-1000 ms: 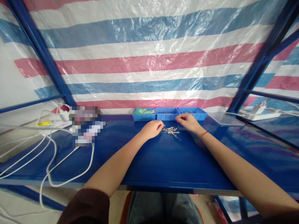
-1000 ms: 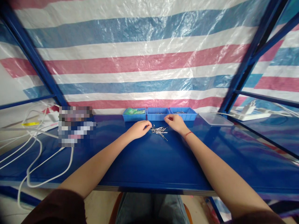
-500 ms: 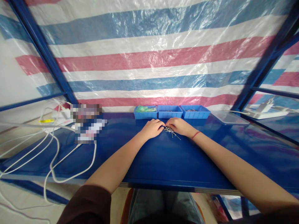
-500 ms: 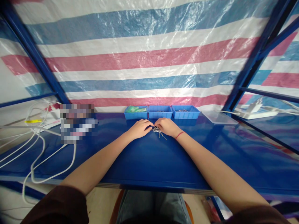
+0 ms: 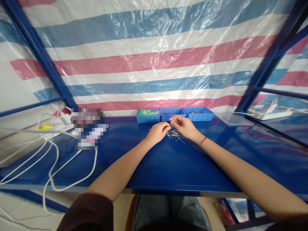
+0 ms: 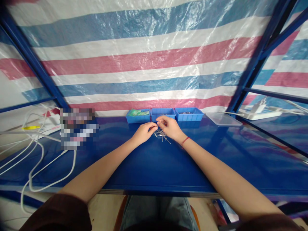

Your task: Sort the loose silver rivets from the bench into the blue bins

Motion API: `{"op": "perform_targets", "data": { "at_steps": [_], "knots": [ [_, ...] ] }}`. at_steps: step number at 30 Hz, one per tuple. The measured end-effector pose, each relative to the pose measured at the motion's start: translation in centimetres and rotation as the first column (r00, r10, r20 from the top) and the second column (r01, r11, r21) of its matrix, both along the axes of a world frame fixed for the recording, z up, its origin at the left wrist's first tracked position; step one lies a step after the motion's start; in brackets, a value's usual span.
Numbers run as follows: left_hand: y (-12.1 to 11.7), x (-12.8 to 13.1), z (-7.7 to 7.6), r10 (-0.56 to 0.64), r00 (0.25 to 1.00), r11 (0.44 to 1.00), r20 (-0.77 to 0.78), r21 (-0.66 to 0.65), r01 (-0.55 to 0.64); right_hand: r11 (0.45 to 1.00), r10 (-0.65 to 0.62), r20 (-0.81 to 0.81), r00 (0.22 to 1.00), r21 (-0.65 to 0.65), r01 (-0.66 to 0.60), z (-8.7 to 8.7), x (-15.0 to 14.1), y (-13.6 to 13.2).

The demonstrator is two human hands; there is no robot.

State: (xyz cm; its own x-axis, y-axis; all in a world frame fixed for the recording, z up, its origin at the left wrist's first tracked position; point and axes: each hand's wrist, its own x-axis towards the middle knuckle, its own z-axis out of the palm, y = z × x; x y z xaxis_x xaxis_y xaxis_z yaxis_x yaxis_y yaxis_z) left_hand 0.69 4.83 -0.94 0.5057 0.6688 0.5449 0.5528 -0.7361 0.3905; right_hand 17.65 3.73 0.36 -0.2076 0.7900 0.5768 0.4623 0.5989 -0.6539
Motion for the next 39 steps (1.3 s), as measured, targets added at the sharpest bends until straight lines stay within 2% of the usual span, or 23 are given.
{"op": "perform_targets", "data": {
  "at_steps": [2,5,11,14,20,26,28,30,32,34,35,37,39],
  "knots": [
    [-0.3,0.2,0.2,0.014,0.997,0.999,0.076,-0.03,-0.012,0.996,0.003,-0.158,0.987,-0.084,-0.016,-0.2,-0.3,0.1],
    [-0.7,0.3,0.3,0.023,0.991,0.999,0.134,-0.049,-0.017,0.991,0.019,-0.205,0.979,-0.126,-0.045,-0.5,-0.5,0.1],
    [-0.5,0.3,0.1,0.012,0.974,0.989,0.227,-0.148,0.022,0.994,0.033,-0.17,0.985,-0.1,-0.051,-0.3,-0.6,-0.2],
    [-0.4,0.4,0.1,0.011,0.967,0.988,0.254,-0.153,0.029,0.998,0.025,-0.133,0.991,-0.054,-0.032,0.0,-0.8,-0.6],
    [0.2,0.3,-0.3,0.047,0.952,0.995,0.302,-0.101,-0.017,0.997,0.066,-0.002,0.998,0.039,-0.066,0.4,-0.2,-0.7],
    [0.0,-0.1,-0.2,0.048,0.954,0.999,0.297,-0.009,-0.048,0.989,0.04,0.142,0.989,0.137,-0.06,1.1,0.6,-1.1],
    [-0.1,-0.1,0.0,0.032,0.96,0.999,0.277,0.016,-0.038,0.989,0.045,0.155,0.987,0.136,-0.067,0.9,0.6,-0.9],
    [-0.2,-0.2,0.0,0.034,0.966,0.999,0.258,0.024,-0.041,0.996,0.051,0.117,0.992,0.066,-0.06,0.5,0.7,-0.3],
    [-0.1,-0.2,0.1,0.06,0.973,0.998,0.224,0.003,-0.062,1.0,-0.008,0.036,0.999,-0.024,0.009,0.0,1.3,0.7],
    [-0.1,-0.5,0.3,0.071,0.988,0.997,0.136,-0.01,-0.07,0.978,-0.199,-0.014,0.98,-0.068,0.198,-0.1,2.7,1.8],
    [-0.2,-0.7,0.6,0.049,0.996,0.999,0.069,-0.007,-0.048,0.942,-0.33,-0.013,0.944,-0.064,0.328,0.0,3.7,2.3],
    [-0.3,-1.3,1.2,-0.049,0.996,0.999,-0.074,-0.003,0.049,0.794,-0.606,0.066,0.793,-0.012,0.608,0.3,5.8,3.0],
    [-0.5,-1.9,1.9,-0.161,0.975,0.987,-0.152,-0.026,0.159,0.731,-0.678,0.083,0.73,-0.023,0.682,0.6,7.8,3.4]
  ]
}}
